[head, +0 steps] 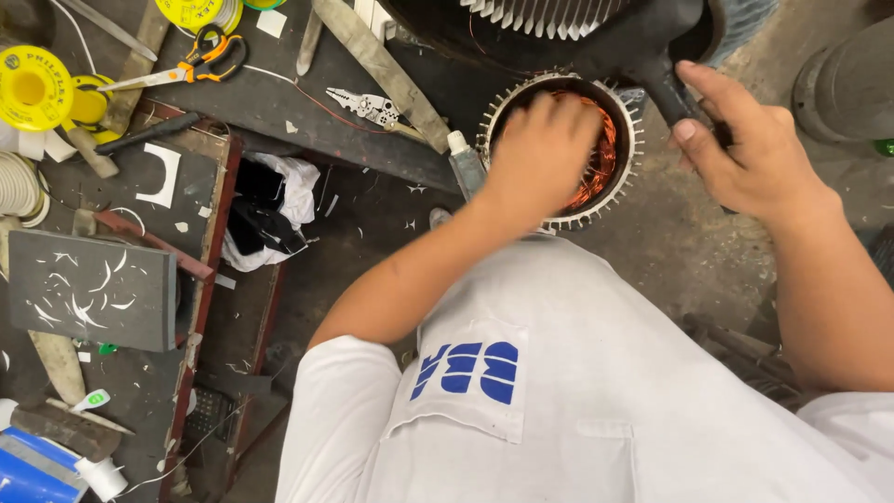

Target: Shaping and compacting copper windings inside an electric motor stator using a mallet and a shaping tool.

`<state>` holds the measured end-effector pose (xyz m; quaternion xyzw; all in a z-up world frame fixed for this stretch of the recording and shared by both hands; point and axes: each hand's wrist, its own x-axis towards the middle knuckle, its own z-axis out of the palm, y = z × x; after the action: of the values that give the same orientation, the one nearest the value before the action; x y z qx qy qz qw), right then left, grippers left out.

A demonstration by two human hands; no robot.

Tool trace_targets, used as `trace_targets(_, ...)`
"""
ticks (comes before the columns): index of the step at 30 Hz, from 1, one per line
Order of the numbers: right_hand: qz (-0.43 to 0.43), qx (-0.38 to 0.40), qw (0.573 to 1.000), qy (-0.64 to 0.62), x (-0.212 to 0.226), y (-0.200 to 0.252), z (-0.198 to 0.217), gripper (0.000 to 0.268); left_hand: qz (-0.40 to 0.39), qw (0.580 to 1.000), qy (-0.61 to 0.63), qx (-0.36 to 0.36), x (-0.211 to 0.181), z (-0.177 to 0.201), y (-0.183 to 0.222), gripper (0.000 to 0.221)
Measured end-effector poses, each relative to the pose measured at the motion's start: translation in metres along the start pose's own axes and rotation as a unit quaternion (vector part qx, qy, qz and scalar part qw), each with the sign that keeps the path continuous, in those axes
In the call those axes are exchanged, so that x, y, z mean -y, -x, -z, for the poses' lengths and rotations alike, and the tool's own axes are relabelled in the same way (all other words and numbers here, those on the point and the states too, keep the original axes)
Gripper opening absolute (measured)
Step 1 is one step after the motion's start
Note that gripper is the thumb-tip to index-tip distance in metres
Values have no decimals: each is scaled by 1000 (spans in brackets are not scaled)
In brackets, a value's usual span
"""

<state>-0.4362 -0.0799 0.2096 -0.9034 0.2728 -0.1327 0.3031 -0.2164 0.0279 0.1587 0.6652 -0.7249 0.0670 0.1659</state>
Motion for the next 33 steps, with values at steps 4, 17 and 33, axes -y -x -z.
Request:
trace_targets(4, 14, -7, 998, 55, -19, 12, -9, 48, 14, 994, -39, 106, 32, -55, -8, 55)
trace_targets(17, 5, -52, 997, -61, -31, 32, -31, 43, 23, 996, -90, -6, 16, -63, 2, 36)
trace_targets(33, 35, -105, 986, -124, -48, 51, -47, 47, -31, 993, -89, 68, 268, -130, 87, 52)
